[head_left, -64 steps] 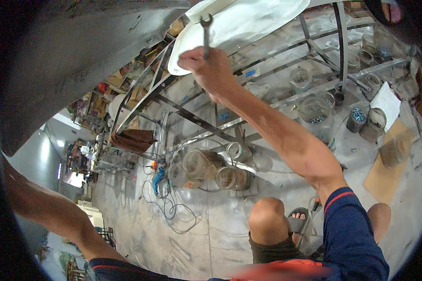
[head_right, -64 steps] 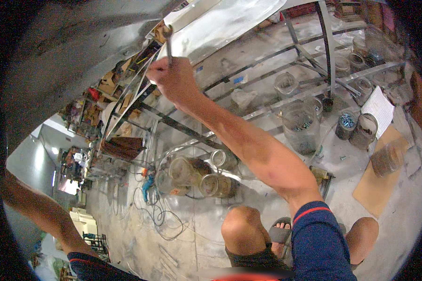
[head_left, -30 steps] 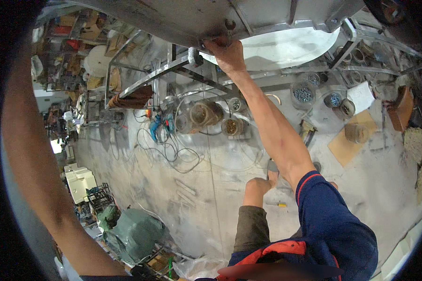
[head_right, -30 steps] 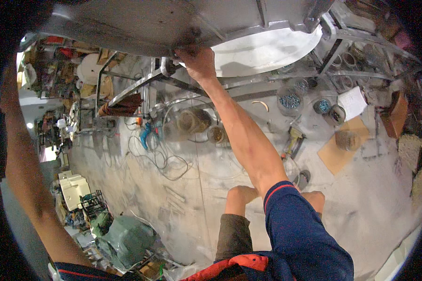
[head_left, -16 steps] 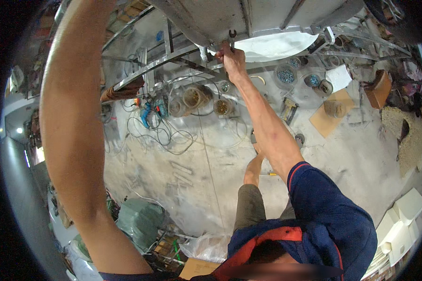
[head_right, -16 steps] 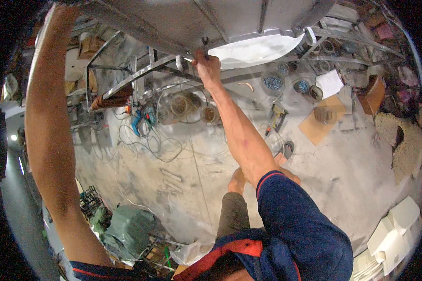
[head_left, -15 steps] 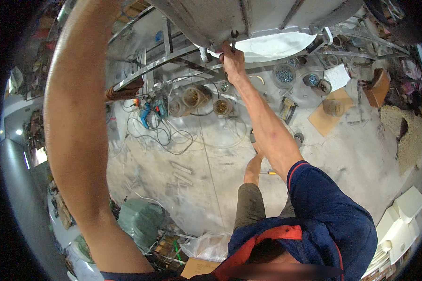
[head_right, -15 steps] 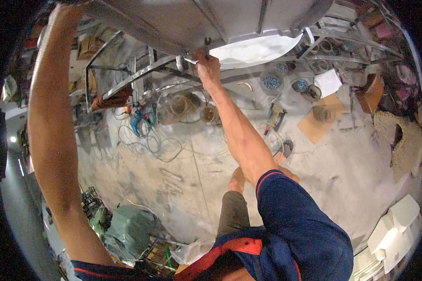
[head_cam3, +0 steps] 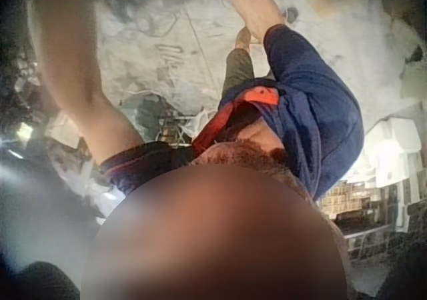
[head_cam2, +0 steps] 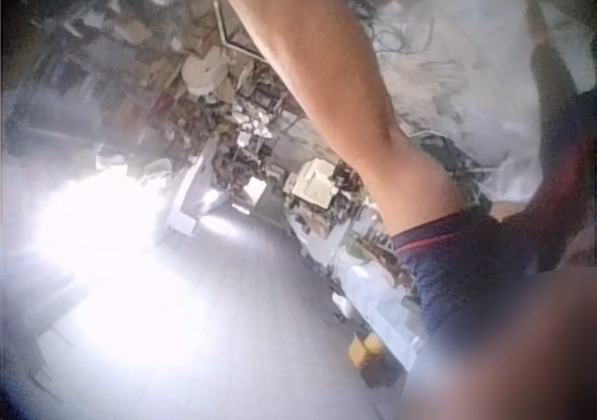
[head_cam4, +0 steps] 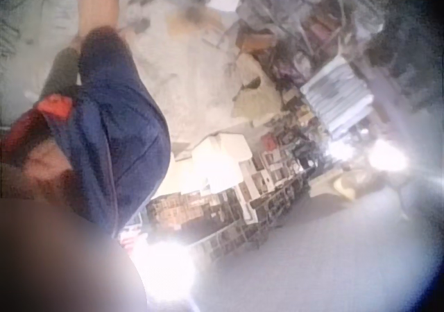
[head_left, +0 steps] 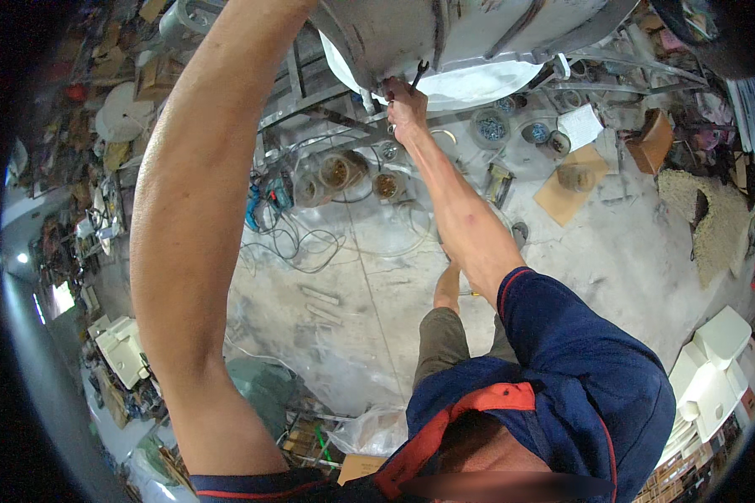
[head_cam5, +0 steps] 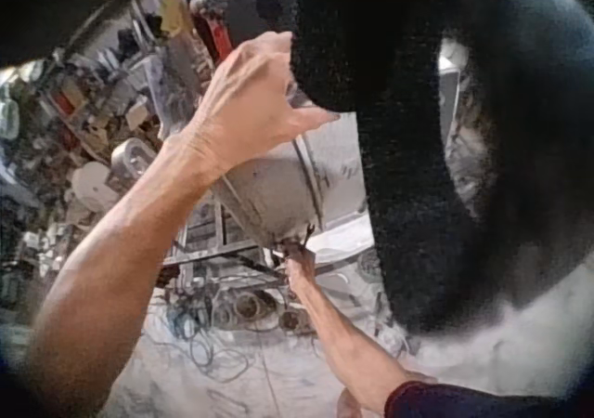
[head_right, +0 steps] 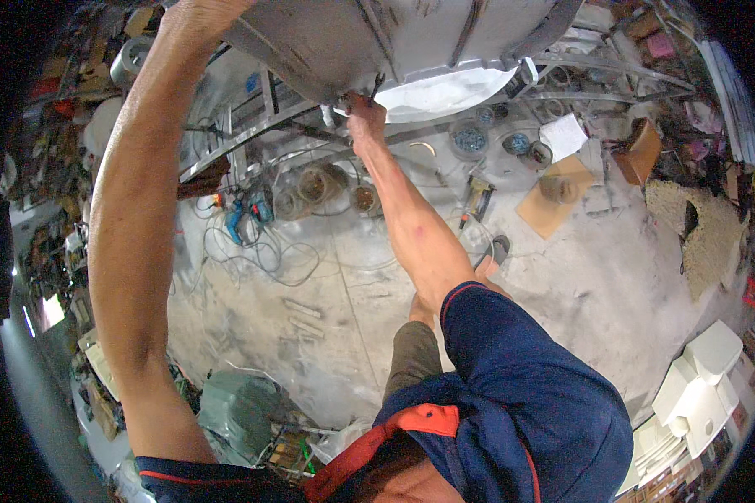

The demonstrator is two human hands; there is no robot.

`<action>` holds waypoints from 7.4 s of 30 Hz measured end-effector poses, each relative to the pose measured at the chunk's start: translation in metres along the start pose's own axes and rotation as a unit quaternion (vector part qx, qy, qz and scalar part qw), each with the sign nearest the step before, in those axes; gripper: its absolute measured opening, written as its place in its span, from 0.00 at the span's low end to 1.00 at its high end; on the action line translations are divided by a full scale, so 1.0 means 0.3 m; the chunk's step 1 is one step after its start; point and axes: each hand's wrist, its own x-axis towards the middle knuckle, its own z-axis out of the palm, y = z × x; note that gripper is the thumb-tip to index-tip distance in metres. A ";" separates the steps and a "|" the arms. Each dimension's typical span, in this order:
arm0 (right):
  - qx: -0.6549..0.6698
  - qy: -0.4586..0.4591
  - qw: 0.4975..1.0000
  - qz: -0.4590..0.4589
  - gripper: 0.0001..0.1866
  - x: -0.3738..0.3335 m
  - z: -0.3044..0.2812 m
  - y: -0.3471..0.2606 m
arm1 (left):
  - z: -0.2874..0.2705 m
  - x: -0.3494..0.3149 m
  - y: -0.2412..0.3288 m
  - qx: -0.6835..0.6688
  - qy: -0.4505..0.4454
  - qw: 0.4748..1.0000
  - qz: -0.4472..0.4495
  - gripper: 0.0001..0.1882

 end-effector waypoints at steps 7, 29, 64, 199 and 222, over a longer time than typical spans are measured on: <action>0.072 0.048 0.995 0.055 0.14 -0.010 0.031 -0.031 | -0.032 0.027 0.019 -0.040 -0.050 0.998 0.001 0.20; -0.281 0.127 0.950 -0.045 0.18 0.048 0.087 0.015 | -0.140 0.098 0.271 -0.114 0.067 0.966 -0.222 0.23; -0.441 0.178 0.844 0.250 0.08 -0.754 -2.407 -0.866 | 1.239 -0.255 0.847 -0.464 0.239 0.254 -0.815 0.06; -0.480 -0.143 0.832 -0.238 0.15 -0.331 -0.548 -0.432 | 0.045 0.153 -0.020 -0.141 -0.112 0.919 -0.351 0.23; -0.060 -0.220 0.963 0.146 0.15 -0.115 -0.273 -0.089 | 0.178 0.074 -0.159 -0.132 -0.107 0.940 -0.296 0.22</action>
